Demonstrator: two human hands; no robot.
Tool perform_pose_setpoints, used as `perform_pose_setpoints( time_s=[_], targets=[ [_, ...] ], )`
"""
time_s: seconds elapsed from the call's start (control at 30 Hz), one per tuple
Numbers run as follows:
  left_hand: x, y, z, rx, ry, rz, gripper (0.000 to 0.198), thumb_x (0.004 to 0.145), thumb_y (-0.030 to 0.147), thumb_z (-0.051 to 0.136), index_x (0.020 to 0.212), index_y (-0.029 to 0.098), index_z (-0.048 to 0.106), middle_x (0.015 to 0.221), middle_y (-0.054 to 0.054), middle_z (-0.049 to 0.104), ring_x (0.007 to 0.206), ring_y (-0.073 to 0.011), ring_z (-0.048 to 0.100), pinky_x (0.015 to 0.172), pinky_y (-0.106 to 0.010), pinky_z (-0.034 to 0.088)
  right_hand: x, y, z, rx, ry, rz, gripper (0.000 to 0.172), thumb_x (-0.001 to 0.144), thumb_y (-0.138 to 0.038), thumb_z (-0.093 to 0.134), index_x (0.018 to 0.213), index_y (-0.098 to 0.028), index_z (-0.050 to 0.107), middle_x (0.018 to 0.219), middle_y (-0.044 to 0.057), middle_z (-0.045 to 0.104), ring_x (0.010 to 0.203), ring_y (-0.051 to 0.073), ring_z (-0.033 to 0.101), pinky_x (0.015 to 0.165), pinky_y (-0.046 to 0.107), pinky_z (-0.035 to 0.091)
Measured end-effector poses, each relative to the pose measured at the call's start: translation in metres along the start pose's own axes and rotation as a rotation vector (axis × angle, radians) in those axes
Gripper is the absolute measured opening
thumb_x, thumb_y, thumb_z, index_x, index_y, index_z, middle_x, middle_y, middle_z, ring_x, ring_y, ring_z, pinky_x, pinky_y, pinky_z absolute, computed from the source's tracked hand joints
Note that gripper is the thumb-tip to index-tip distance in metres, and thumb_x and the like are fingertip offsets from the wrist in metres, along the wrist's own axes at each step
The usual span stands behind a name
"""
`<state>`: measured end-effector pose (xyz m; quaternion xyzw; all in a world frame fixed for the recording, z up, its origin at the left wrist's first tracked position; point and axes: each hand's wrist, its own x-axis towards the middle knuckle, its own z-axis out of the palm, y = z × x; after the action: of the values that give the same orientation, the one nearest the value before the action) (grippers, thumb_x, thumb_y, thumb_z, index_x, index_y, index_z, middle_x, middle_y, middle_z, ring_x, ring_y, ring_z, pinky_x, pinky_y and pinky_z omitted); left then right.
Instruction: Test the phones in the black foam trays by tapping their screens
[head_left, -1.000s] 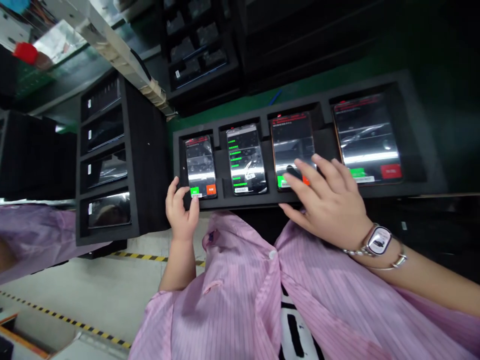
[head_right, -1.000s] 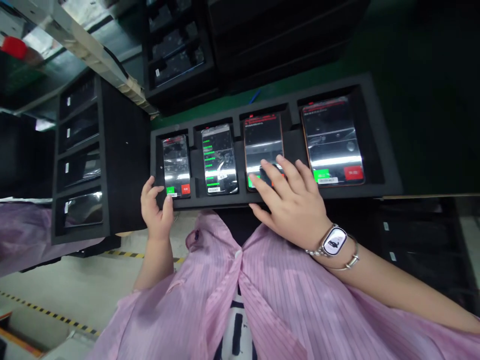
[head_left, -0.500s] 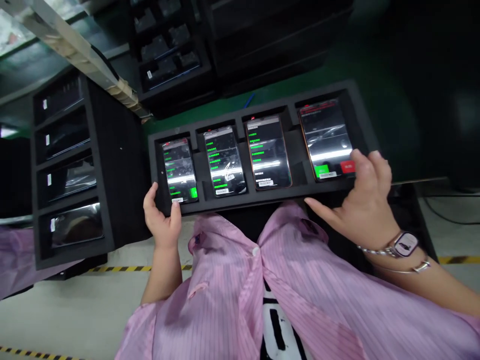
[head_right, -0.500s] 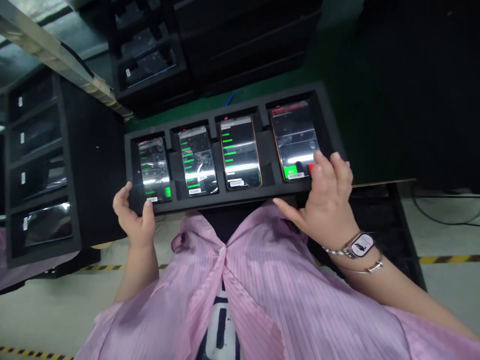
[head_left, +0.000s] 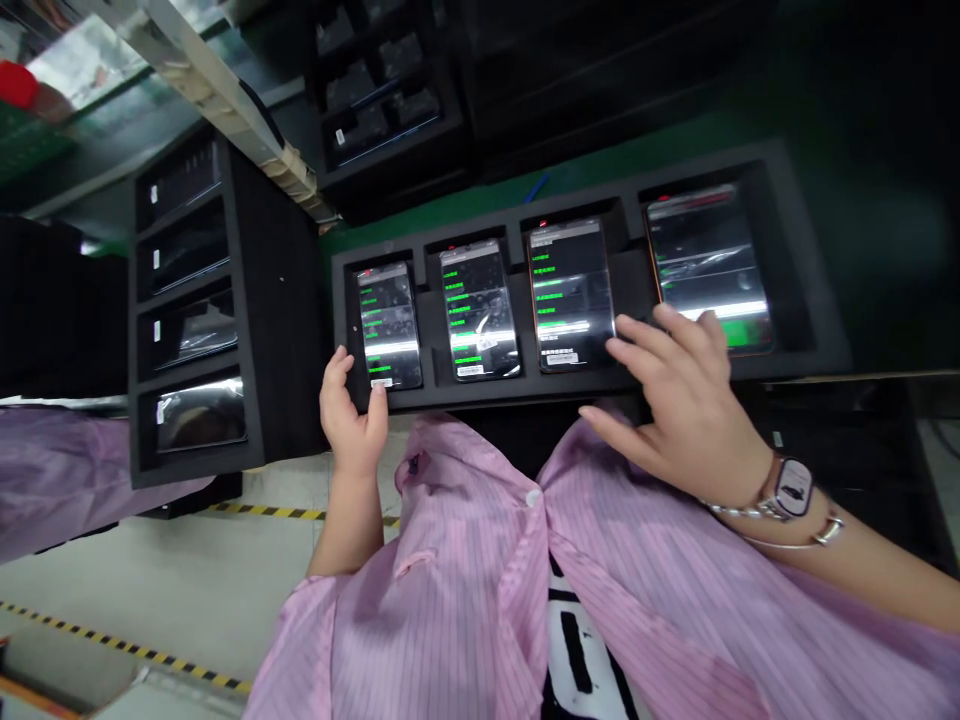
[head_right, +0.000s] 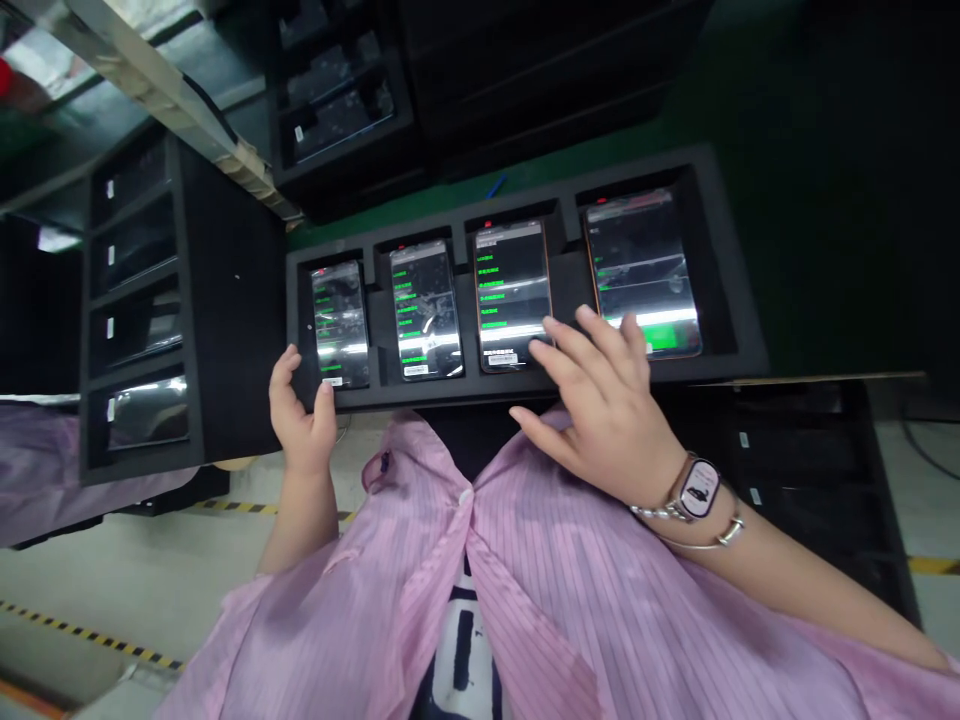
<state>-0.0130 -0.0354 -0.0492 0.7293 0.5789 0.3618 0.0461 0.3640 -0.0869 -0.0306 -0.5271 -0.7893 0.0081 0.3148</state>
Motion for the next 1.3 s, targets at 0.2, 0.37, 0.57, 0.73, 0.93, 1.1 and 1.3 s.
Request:
perform_pose_setpoints(
  time_s=[0.2,0.37,0.57,0.73,0.93,1.1,1.3],
  targets=[
    [0.001,0.003,-0.002,0.021,-0.026,-0.014,0.044,0.103,0.039,0.057,0.141,0.018,0.053,0.151,-0.02,0.057,0.145,-0.0286,0.053,0.123,-0.049,0.042,0.008,-0.009,0.013,-0.056,-0.038,-0.035,0.066,0.095,-0.043,0.071,0.151,-0.015,0.05,0.145,0.017,0.063,0.144,0.04,0.051,0.123,0.068,0.033],
    [0.004,0.008,-0.005,0.079,-0.062,-0.043,0.045,0.101,0.046,0.058,0.136,0.019,0.059,0.15,-0.019,0.057,0.144,-0.0291,0.054,0.12,-0.048,0.044,0.006,-0.01,0.019,-0.102,-0.024,-0.062,0.064,0.094,-0.042,0.071,0.149,-0.015,0.054,0.143,0.015,0.066,0.14,0.037,0.055,0.12,0.061,0.038],
    [0.008,0.011,-0.009,0.098,-0.105,-0.074,0.045,0.101,0.046,0.061,0.136,0.02,0.063,0.15,-0.017,0.056,0.142,-0.0295,0.054,0.12,-0.045,0.044,0.008,-0.011,0.022,-0.134,0.004,-0.064,0.057,0.093,-0.041,0.07,0.143,-0.016,0.058,0.139,0.012,0.069,0.135,0.036,0.06,0.116,0.054,0.043],
    [0.008,0.011,-0.009,0.109,-0.098,-0.078,0.045,0.1,0.046,0.061,0.136,0.019,0.064,0.149,-0.017,0.057,0.141,-0.0294,0.055,0.118,-0.045,0.045,0.009,-0.012,0.024,-0.142,-0.012,-0.049,0.054,0.093,-0.037,0.069,0.142,-0.018,0.059,0.14,0.011,0.069,0.135,0.035,0.06,0.115,0.053,0.042],
    [0.009,0.009,-0.008,0.092,-0.1,-0.078,0.044,0.099,0.045,0.062,0.134,0.019,0.065,0.149,-0.017,0.056,0.141,-0.0306,0.055,0.119,-0.046,0.044,0.01,-0.012,0.024,-0.154,-0.017,-0.064,0.054,0.092,-0.037,0.07,0.141,-0.017,0.058,0.14,0.011,0.069,0.134,0.034,0.062,0.115,0.052,0.043],
    [0.007,0.008,-0.007,0.093,-0.084,-0.061,0.046,0.099,0.044,0.061,0.138,0.019,0.062,0.148,-0.017,0.057,0.142,-0.03,0.054,0.12,-0.046,0.044,0.011,-0.011,0.024,-0.16,-0.009,-0.076,0.055,0.092,-0.037,0.07,0.141,-0.016,0.058,0.141,0.012,0.068,0.135,0.035,0.061,0.115,0.052,0.043],
    [0.007,0.009,-0.007,0.097,-0.086,-0.07,0.041,0.099,0.042,0.062,0.134,0.019,0.067,0.149,-0.016,0.056,0.141,-0.0298,0.055,0.117,-0.044,0.046,0.009,-0.012,0.025,-0.14,-0.006,-0.039,0.048,0.094,-0.038,0.068,0.136,-0.016,0.058,0.139,0.01,0.069,0.136,0.034,0.06,0.116,0.052,0.043]
  ],
)
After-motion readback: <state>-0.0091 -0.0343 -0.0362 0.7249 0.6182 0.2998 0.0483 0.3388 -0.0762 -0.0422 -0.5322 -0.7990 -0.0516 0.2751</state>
